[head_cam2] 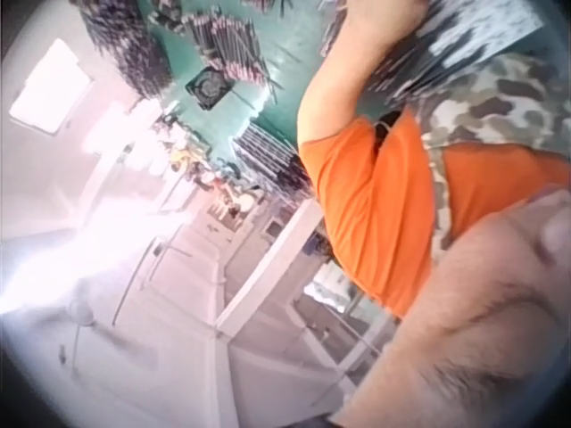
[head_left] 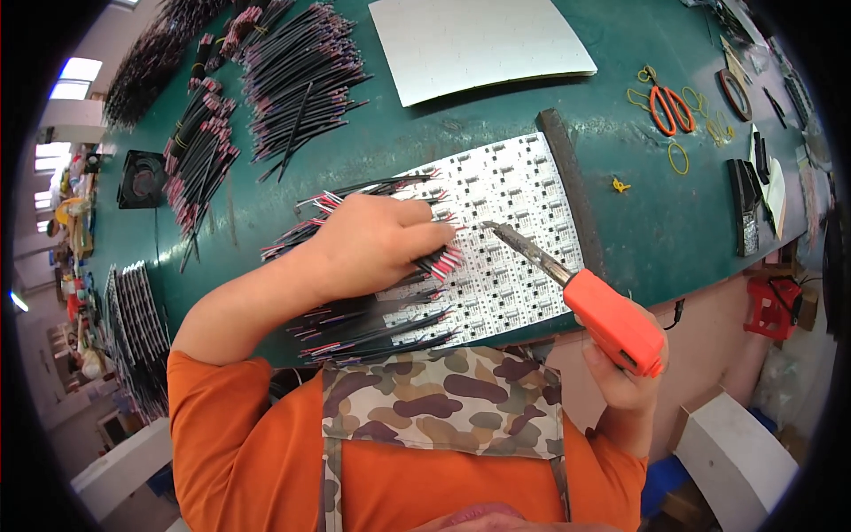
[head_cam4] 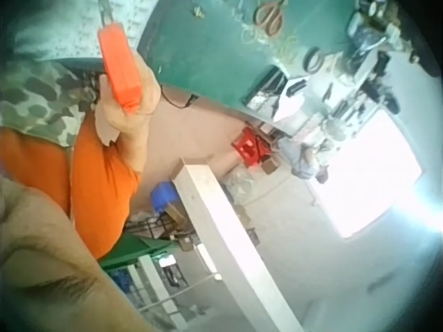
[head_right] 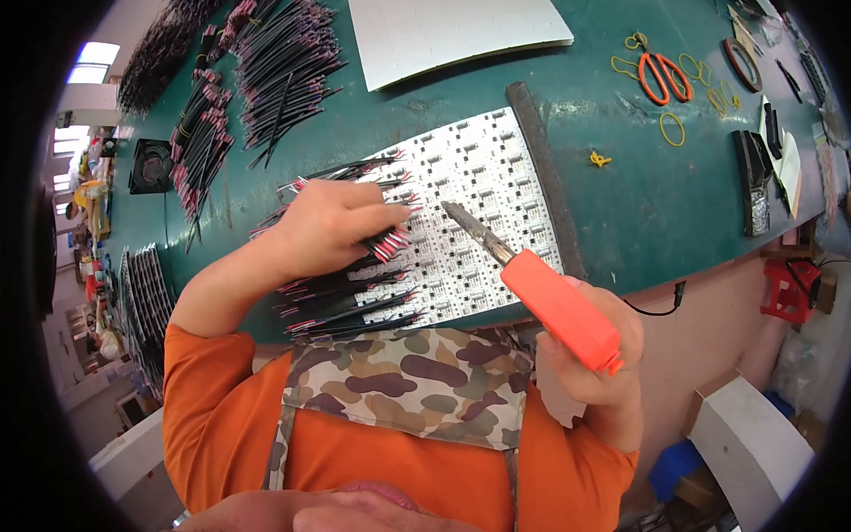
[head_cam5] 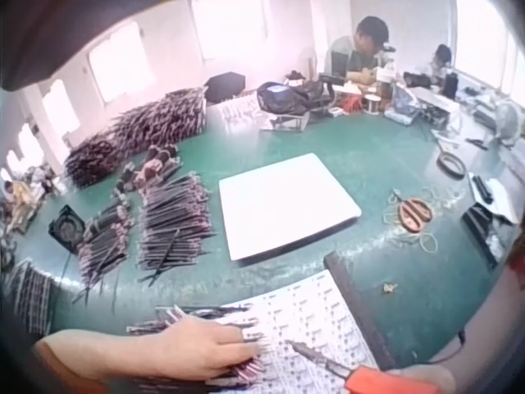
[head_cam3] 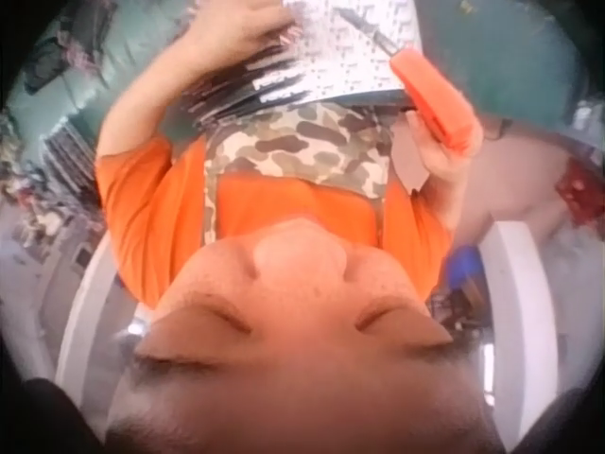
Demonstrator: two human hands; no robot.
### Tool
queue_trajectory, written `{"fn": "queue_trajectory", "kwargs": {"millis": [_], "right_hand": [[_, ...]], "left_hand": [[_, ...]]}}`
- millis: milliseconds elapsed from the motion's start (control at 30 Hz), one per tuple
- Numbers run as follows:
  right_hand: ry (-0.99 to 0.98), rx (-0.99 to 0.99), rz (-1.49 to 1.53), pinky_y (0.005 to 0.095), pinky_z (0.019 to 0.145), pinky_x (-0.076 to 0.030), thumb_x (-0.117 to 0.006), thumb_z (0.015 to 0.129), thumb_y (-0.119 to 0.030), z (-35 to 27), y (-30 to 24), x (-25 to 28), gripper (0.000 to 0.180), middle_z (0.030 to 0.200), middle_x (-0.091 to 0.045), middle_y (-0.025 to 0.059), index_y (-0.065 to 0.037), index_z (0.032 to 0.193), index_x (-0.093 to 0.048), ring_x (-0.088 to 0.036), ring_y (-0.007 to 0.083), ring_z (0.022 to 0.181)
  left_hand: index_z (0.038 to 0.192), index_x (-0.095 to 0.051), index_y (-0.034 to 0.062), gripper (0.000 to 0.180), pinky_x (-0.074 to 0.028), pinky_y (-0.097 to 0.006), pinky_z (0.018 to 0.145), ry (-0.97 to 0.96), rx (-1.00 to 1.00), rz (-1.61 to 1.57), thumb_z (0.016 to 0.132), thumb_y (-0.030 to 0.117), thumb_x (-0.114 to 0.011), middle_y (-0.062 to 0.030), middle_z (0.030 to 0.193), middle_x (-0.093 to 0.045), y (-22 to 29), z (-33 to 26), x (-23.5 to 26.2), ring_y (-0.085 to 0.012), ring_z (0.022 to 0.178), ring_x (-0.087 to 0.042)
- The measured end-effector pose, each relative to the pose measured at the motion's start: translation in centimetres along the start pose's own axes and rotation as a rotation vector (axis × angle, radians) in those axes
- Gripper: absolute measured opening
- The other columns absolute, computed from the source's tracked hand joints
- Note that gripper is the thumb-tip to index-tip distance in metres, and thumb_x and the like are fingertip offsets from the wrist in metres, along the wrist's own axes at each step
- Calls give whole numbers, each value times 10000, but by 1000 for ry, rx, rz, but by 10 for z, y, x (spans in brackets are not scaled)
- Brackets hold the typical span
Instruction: The person solders individual wires from a wire bundle onto specific contact points on small electronic circuit boards using a soldering gun.
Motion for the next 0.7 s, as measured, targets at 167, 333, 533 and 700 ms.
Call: {"fn": "queue_trajectory", "kwargs": {"millis": [167, 333, 533, 700], "right_hand": [[-69, -25, -7, 355, 807, -546, -762, 730, -29, 0, 4, -9, 481, 1088, -684, 185, 59, 1172, -592, -697, 283, 923], [-86, -15, 4, 358, 793, -548, -756, 713, -1, 5, 0, -15, 466, 1078, -688, 181, 62, 1150, -605, -698, 285, 905], [-71, -43, 6, 344, 692, -538, -747, 681, 23, 15, -8, -23, 462, 978, -704, 171, 66, 1124, -622, -684, 275, 767], [-65, 3, -6, 338, 666, -528, -750, 677, 17, 17, -9, -24, 462, 962, -707, 161, 66, 1119, -625, -678, 269, 745]], "left_hand": [[984, -641, 91, 202, -522, -381, 580, -98, -3, 106, 797, 145, -586, -42, 777, -583, 2, -4, -22, -234, 721, -648], [905, -611, 84, 131, -523, -381, 588, -79, -9, 99, 790, 143, -592, -51, 779, -578, 6, -3, -23, -243, 704, -638], [847, -581, 77, 89, -524, -385, 588, -84, -8, 85, 786, 141, -595, -57, 773, -571, 6, -2, -23, -250, 692, -633], [844, -584, 73, 88, -524, -390, 584, -93, -14, 85, 788, 140, -593, -62, 770, -569, 5, -2, -25, -253, 689, -635]]}}
Point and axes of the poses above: each hand's wrist, its own z-axis towards the middle knuckle, its own x-axis out of the back of the hand, y = z × x, the point moved 9 cm from there along z, towards the middle knuckle
